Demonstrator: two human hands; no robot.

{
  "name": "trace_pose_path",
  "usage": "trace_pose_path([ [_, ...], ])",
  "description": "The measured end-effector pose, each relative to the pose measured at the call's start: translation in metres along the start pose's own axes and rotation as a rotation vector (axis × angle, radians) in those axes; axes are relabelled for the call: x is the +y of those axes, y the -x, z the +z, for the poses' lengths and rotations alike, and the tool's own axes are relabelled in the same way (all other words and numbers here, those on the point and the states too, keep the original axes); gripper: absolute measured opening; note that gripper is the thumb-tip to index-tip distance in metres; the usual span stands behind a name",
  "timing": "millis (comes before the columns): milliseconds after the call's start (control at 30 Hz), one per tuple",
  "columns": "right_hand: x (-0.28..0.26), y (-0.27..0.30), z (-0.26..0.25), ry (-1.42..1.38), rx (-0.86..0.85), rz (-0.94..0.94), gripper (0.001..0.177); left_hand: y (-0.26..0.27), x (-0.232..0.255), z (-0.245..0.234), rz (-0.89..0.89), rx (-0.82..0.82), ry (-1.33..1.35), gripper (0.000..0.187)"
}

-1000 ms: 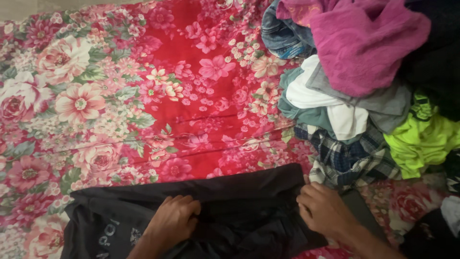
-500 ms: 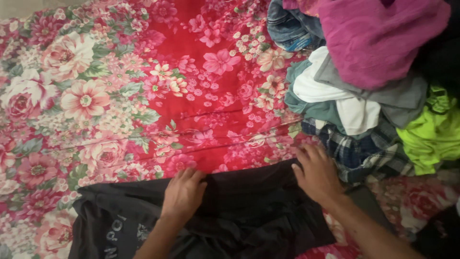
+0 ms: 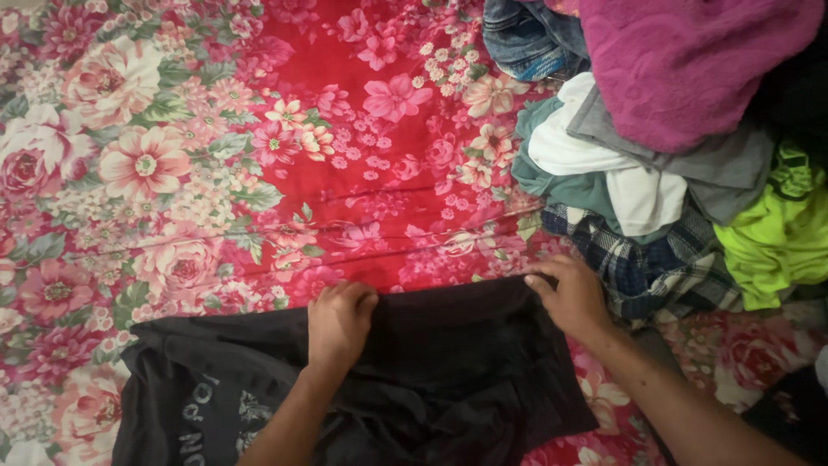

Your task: The person folds a black t-shirt on a floral bedspread, smoothing and aligning the fabric before folding it into a compact rectangle. The folded shirt is then placed on a nearby patterned surface.

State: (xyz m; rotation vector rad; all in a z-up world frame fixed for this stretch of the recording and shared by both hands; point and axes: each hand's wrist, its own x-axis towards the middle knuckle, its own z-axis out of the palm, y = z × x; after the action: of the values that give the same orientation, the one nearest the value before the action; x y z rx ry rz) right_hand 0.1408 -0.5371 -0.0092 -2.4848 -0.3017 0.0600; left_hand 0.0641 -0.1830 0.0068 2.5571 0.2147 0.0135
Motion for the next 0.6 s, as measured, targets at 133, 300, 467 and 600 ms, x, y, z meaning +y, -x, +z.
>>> trace_pose_path([
  [133, -0.013, 0.004, -0.007, 0.042, 0.139, -0.101, 0.028, 0.002, 0.013, 0.000, 0.175, 0.068, -0.118, 0.013],
  [300, -0.040, 0.030, -0.013, 0.171, 0.116, 0.043, 0.029, 0.012, 0.043, 0.014, 0.308, -0.081, -0.094, 0.013],
  [467, -0.042, 0.062, -0.007, 0.154, 0.005, 0.405, 0.045, 0.024, 0.075, 0.035, 0.343, -0.168, -0.016, 0.026],
  [600, -0.022, 0.075, 0.010, 0.050, 0.022, 0.509, 0.034, 0.028, 0.096, 0.050, 0.371, -0.189, -0.070, 0.041],
])
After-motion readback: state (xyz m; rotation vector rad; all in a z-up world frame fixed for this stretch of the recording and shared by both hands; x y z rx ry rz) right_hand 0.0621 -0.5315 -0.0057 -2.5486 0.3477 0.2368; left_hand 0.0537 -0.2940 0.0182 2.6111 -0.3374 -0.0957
